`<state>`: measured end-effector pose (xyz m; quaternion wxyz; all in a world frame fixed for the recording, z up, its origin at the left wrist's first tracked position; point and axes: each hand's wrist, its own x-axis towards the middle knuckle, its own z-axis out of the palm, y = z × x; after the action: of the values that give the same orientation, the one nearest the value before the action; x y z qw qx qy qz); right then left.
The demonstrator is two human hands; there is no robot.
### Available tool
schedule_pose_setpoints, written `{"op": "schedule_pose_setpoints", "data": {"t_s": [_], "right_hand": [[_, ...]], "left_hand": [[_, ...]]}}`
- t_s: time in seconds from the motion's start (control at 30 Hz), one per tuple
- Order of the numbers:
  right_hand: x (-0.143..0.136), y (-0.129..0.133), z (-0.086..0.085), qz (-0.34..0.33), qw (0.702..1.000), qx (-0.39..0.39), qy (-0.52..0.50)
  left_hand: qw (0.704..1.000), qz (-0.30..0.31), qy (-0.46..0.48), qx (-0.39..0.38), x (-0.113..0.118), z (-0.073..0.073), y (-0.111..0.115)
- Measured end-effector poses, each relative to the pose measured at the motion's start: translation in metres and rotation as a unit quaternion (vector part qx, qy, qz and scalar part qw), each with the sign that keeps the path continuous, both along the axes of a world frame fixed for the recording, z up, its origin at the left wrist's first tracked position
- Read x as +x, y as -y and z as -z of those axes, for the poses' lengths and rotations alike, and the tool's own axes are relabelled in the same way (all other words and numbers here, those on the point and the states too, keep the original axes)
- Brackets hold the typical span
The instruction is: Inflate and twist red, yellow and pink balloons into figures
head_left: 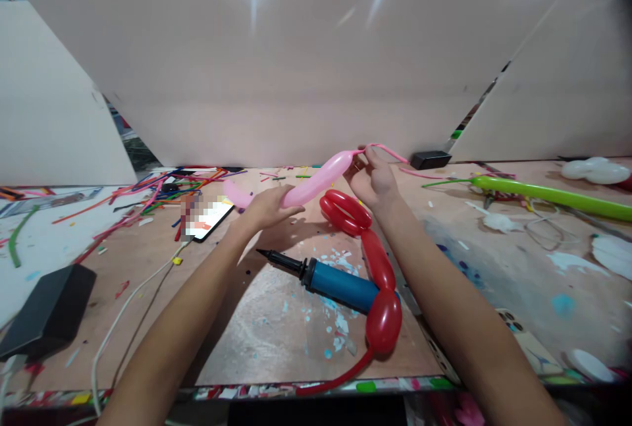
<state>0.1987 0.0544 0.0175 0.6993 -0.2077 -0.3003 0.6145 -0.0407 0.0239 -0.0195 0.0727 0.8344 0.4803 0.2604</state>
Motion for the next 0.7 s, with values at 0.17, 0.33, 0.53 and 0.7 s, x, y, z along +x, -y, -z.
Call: {"op": "schedule_pose_setpoints", "data": {"t_s": [0.17, 0.33, 0.53, 0.7], "right_hand": [[-0.009, 0.007, 0.005, -0.08, 0.994, 0.004, 0.069], [-0.03, 0.013, 0.01, -0.071, 0.997, -0.018, 0.031], [-0.033, 0.012, 0.007, -0.025, 0.996, -0.082, -0.011], [-0.031, 0.018, 0.0, -0.008, 0.998, -0.055, -0.001]], "left_hand": [[0.996, -0.002, -0.057, 0.072, -0.003, -0.002, -0.001], [0.994, 0.029, -0.074, 0.079, 0.008, -0.004, 0.007], [0.981, 0.029, -0.165, 0.094, 0.018, -0.007, 0.015], [0.988, 0.049, -0.093, 0.115, 0.006, -0.008, 0.003]]}}
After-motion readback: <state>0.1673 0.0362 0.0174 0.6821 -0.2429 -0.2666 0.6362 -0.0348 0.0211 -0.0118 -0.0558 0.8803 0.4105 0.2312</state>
